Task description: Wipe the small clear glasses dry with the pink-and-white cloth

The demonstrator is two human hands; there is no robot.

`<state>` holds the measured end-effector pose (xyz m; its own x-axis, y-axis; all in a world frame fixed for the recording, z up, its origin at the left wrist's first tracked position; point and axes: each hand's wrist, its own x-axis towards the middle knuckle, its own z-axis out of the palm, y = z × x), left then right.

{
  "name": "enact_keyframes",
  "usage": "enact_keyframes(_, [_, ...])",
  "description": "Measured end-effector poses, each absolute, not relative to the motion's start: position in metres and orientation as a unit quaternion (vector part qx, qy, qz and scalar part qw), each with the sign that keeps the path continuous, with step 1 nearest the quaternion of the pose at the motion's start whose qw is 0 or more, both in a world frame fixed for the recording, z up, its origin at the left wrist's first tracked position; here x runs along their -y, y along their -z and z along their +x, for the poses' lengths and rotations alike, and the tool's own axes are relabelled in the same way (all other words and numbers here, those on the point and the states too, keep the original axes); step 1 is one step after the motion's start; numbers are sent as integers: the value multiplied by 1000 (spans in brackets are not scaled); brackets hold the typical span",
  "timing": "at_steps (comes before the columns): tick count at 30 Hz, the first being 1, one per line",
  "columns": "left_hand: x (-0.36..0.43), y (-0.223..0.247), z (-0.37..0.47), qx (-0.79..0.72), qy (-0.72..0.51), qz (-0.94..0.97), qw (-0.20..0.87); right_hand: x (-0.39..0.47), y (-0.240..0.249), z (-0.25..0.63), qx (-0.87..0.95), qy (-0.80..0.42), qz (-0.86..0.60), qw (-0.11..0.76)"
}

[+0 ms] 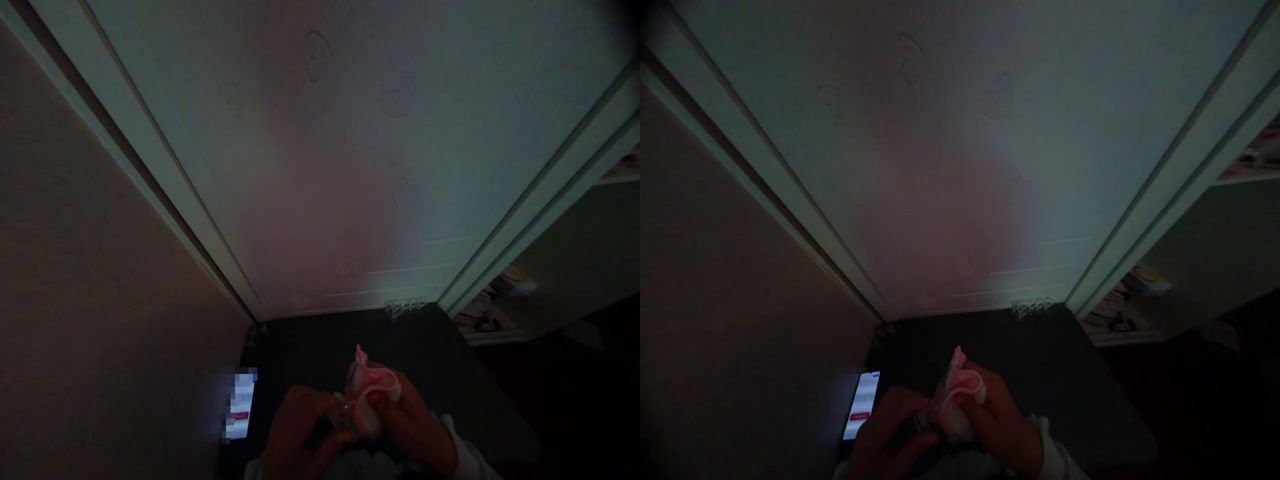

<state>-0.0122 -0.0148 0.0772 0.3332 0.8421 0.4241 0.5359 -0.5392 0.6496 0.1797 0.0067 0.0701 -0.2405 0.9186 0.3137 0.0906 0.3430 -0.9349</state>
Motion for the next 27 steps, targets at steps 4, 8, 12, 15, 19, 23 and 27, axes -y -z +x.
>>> enact_keyframes(4, [18,-77,-10,-447,-385,762,268,-7,-67,182,650,-472,-368,468])
enact_keyframes(8, [19,-76,-4,-444,-419,717,338,-6,-65,179,596,-522,-398,463])
enact_keyframes(12, [17,-77,0,-425,-449,690,377,-5,-64,173,555,-541,-411,480])
enact_keyframes(15, [16,-78,2,-422,-438,682,406,-3,-61,172,559,-524,-420,487])
enact_keyframes(19, [17,-79,4,-457,-424,614,484,-1,-59,174,609,-449,-432,490])
enact_keyframes(23, [12,-81,6,-489,-411,545,543,-2,-63,173,690,-356,-392,494])
enact_keyframes(27, [4,-80,5,-502,-389,540,552,-4,-65,172,728,-295,-353,509])
